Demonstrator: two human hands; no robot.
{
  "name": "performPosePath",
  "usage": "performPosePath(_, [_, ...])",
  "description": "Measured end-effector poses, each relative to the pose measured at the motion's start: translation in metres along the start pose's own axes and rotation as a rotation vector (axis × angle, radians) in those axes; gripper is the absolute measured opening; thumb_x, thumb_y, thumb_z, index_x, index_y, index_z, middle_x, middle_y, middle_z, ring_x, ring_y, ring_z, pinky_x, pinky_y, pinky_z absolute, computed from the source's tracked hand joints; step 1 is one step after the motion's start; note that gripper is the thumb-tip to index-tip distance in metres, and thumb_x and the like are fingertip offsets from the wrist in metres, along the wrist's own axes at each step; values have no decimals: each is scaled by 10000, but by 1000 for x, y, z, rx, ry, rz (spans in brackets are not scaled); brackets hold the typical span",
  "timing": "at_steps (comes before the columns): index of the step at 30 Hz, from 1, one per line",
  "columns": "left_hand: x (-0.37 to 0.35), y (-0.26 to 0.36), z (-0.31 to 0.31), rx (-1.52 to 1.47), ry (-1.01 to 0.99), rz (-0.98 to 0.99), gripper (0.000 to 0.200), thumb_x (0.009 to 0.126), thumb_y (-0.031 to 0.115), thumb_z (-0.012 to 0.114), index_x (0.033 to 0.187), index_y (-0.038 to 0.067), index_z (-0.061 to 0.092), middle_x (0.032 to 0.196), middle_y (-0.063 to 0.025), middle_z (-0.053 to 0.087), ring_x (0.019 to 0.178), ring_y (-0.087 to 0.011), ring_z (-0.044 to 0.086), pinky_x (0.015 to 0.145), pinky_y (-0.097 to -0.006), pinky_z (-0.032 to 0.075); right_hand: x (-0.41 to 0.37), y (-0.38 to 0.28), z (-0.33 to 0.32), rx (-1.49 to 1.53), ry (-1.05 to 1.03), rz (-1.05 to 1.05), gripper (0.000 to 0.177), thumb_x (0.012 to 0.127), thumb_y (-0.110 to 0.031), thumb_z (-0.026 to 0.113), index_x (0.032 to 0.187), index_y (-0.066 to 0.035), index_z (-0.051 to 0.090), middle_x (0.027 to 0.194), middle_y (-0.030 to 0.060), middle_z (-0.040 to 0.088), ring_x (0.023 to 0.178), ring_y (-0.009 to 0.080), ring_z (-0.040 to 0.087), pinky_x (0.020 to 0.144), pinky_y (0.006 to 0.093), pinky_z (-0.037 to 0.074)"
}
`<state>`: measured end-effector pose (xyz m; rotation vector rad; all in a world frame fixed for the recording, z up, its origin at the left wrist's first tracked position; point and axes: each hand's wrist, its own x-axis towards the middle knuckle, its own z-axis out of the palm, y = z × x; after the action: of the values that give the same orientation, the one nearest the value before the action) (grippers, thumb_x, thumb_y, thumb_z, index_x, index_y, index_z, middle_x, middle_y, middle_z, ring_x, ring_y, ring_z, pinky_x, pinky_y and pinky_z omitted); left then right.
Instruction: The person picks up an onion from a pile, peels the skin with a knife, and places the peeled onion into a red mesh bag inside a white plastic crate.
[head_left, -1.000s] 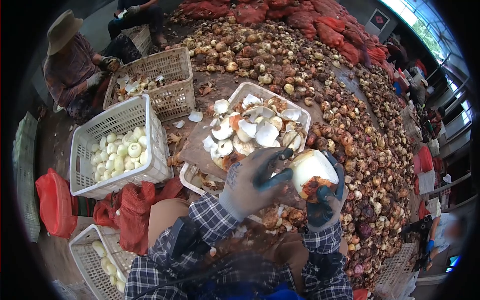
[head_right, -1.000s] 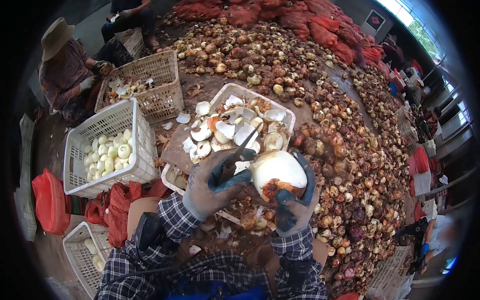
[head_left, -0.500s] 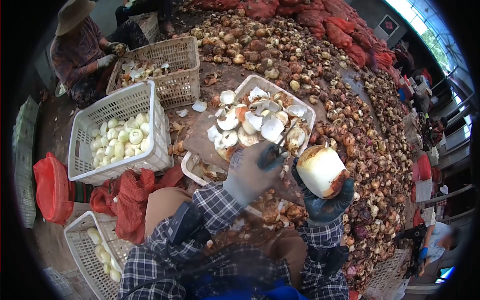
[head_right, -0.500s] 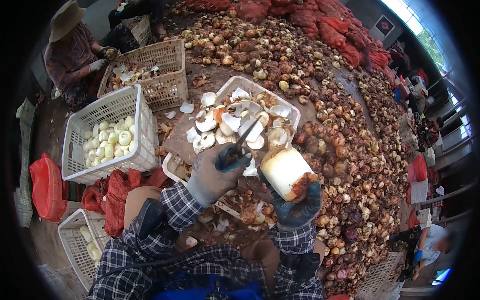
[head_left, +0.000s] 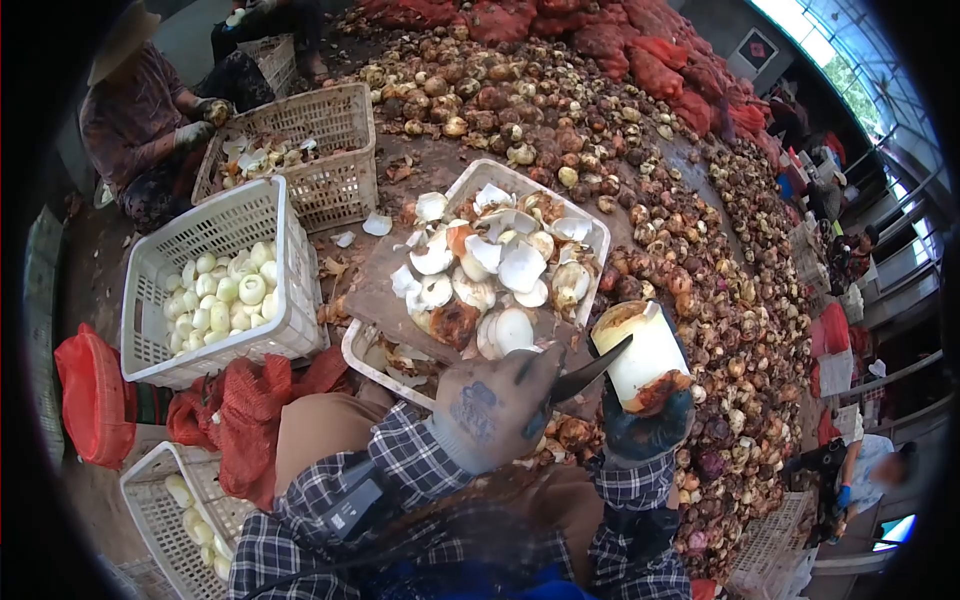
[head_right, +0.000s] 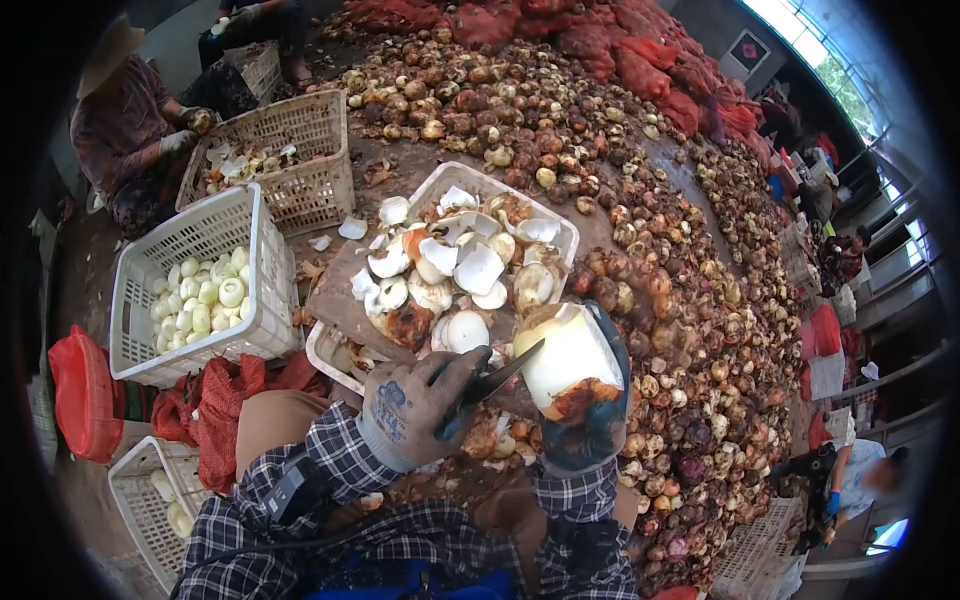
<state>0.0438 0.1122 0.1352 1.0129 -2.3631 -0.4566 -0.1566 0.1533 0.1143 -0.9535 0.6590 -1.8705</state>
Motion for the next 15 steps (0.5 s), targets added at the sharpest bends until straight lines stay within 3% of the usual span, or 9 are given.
performPosePath(4, [6, 4, -1, -18, -82, -205, 561, 762, 193, 665, 1278, 71, 485, 978, -166, 628, 700, -300, 658, 606, -383, 545, 4, 3, -1, -56, 38, -67, 790, 832, -390, 640, 1383, 67, 305, 1384, 208, 408, 1263, 333, 436, 1089, 479, 330])
performPosePath(7, [6, -9, 8, -211, 113, -175, 527, 765, 151, 665, 1258, 64, 500, 929, -162, 640, 697, -303, 658, 592, -383, 537, 7, -4, 6, -117, -82, -56, 777, 829, -380, 650, 1376, 63, 320, 1376, 215, 412, 1261, 332, 438, 1072, 476, 360])
performPosePath(10, [5, -6, -8, -226, 103, -22, 536, 758, 122, 676, 1261, 61, 500, 899, -150, 649, 709, -281, 663, 615, -351, 535, 11, -12, 29, -385, 189, -10, 1079, 578, -578, 819, 1349, 40, 386, 1279, 189, 510, 1147, 292, 544, 947, 431, 495])
performPosePath(13, [12, -15, -6, -492, 272, 16, 564, 764, 147, 699, 1275, 42, 483, 945, -124, 654, 760, -210, 664, 669, -307, 533, 12, -11, 20, -566, 125, 0, 1108, 545, -649, 799, 1334, 29, 418, 1257, 173, 532, 1123, 274, 563, 934, 412, 501])
performPosePath(15, [18, -16, -12, -851, 224, -115, 558, 770, 170, 713, 1264, 24, 495, 976, -109, 651, 802, -169, 646, 705, -296, 527, 12, -8, 23, -689, 68, -55, 1109, 546, -686, 773, 1324, 27, 431, 1239, 166, 548, 1100, 264, 579, 921, 399, 507])
